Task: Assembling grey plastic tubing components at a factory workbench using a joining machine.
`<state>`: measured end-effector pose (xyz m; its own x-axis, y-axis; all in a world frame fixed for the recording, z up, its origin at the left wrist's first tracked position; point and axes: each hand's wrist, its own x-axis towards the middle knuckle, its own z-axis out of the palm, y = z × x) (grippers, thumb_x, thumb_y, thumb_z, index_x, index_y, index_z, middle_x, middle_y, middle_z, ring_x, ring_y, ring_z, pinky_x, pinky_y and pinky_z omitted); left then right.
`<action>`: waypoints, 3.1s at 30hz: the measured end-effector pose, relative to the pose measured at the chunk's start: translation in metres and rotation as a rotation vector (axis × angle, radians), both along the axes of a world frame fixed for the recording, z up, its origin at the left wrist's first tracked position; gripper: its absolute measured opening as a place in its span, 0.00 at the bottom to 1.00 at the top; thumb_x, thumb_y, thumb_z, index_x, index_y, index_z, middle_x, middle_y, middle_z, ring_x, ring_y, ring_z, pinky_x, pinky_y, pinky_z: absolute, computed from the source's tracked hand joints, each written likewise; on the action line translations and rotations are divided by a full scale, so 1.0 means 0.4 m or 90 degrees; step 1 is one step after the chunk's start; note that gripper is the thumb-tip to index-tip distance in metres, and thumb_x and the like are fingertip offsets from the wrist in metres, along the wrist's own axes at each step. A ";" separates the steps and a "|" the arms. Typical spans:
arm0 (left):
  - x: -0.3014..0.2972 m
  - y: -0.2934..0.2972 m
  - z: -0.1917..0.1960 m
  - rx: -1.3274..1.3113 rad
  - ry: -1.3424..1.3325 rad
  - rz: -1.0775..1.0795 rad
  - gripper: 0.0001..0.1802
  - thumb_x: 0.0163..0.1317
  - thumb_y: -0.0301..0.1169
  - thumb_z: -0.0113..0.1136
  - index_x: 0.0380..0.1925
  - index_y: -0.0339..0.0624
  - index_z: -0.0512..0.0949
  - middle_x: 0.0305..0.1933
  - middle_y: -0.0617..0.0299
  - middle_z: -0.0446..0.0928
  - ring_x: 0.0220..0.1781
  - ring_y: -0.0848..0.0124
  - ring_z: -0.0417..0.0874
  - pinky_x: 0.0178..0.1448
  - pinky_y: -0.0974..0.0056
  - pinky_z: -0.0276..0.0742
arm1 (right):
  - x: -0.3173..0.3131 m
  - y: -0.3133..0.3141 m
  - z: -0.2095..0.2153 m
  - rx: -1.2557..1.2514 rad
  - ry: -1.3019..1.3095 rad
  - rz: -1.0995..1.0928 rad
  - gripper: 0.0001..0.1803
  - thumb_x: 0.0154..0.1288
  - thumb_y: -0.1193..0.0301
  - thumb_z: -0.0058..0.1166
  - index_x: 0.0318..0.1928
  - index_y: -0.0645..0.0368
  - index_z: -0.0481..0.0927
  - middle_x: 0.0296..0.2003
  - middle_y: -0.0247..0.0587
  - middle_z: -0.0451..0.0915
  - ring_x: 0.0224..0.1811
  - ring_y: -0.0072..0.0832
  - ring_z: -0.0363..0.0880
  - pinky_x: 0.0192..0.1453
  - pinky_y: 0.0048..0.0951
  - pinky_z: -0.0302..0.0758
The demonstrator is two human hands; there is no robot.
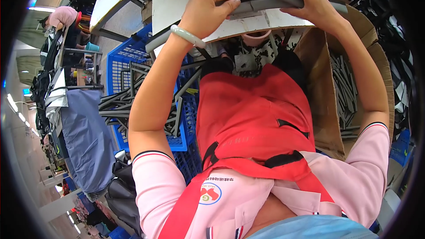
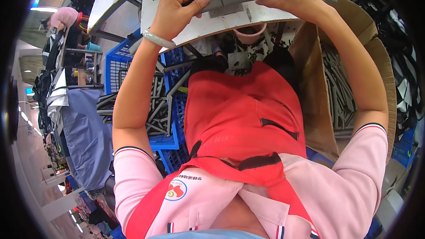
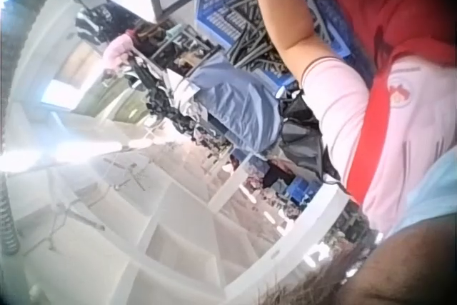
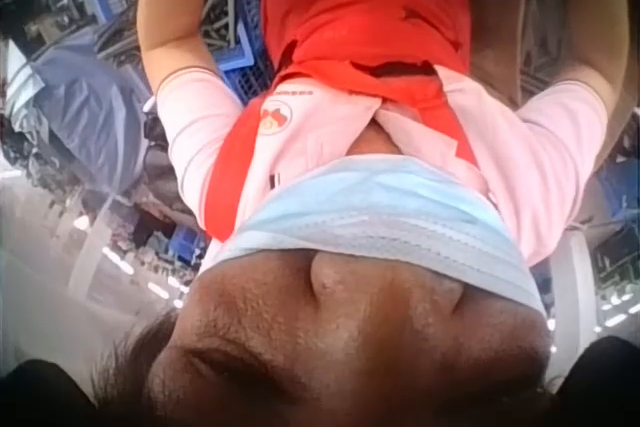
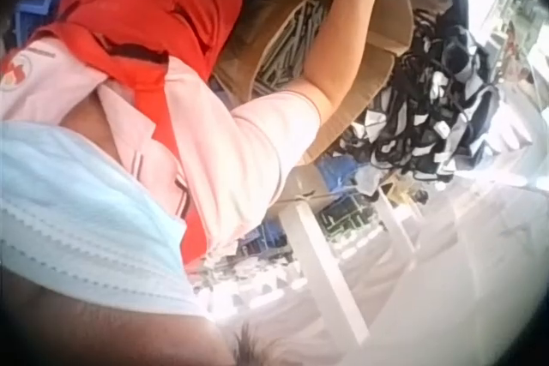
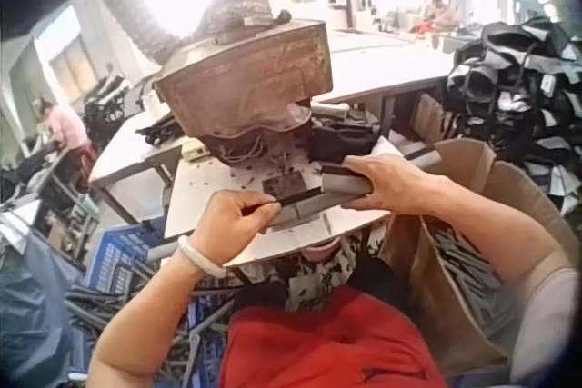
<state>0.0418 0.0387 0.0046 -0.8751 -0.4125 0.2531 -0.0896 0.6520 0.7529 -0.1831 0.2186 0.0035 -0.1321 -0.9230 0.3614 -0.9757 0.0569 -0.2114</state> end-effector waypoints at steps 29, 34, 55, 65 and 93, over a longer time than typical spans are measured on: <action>-0.103 -0.155 -0.036 0.107 -0.029 0.042 0.14 0.60 0.37 0.63 0.37 0.37 0.85 0.23 0.61 0.82 0.19 0.80 0.72 0.26 0.72 0.70 | -0.057 -0.138 0.053 0.094 0.008 -0.029 0.42 0.55 0.49 0.63 0.59 0.71 0.70 0.45 0.64 0.78 0.49 0.52 0.78 0.50 0.40 0.75; -0.102 -0.141 -0.050 0.176 -0.010 0.064 0.12 0.63 0.34 0.61 0.38 0.36 0.84 0.24 0.61 0.81 0.19 0.80 0.72 0.26 0.73 0.68 | -0.057 -0.140 0.056 0.133 0.007 -0.080 0.41 0.54 0.49 0.63 0.59 0.70 0.70 0.45 0.64 0.78 0.49 0.52 0.78 0.50 0.40 0.74; -0.098 0.071 -0.068 0.145 -0.126 -0.107 0.18 0.63 0.41 0.61 0.39 0.36 0.82 0.29 0.66 0.80 0.28 0.79 0.75 0.32 0.71 0.72 | 0.394 -0.068 -0.169 0.151 0.100 0.265 0.12 0.53 0.70 0.54 0.38 0.60 0.75 0.45 0.48 0.76 0.53 0.40 0.74 0.60 0.37 0.69; 0.068 0.009 -0.037 0.403 -0.197 -0.045 0.16 0.67 0.38 0.57 0.39 0.33 0.82 0.27 0.65 0.80 0.25 0.82 0.74 0.31 0.75 0.69 | 0.047 0.025 -0.063 0.062 -0.138 0.059 0.38 0.54 0.67 0.64 0.64 0.64 0.64 0.56 0.58 0.71 0.61 0.50 0.68 0.66 0.39 0.64; -0.128 -0.139 -0.038 0.035 -0.031 0.030 0.15 0.61 0.38 0.60 0.37 0.37 0.85 0.22 0.62 0.82 0.20 0.79 0.74 0.28 0.72 0.72 | -0.071 -0.125 0.071 0.151 -0.101 -0.045 0.42 0.53 0.55 0.64 0.62 0.69 0.66 0.49 0.64 0.76 0.54 0.53 0.75 0.56 0.41 0.72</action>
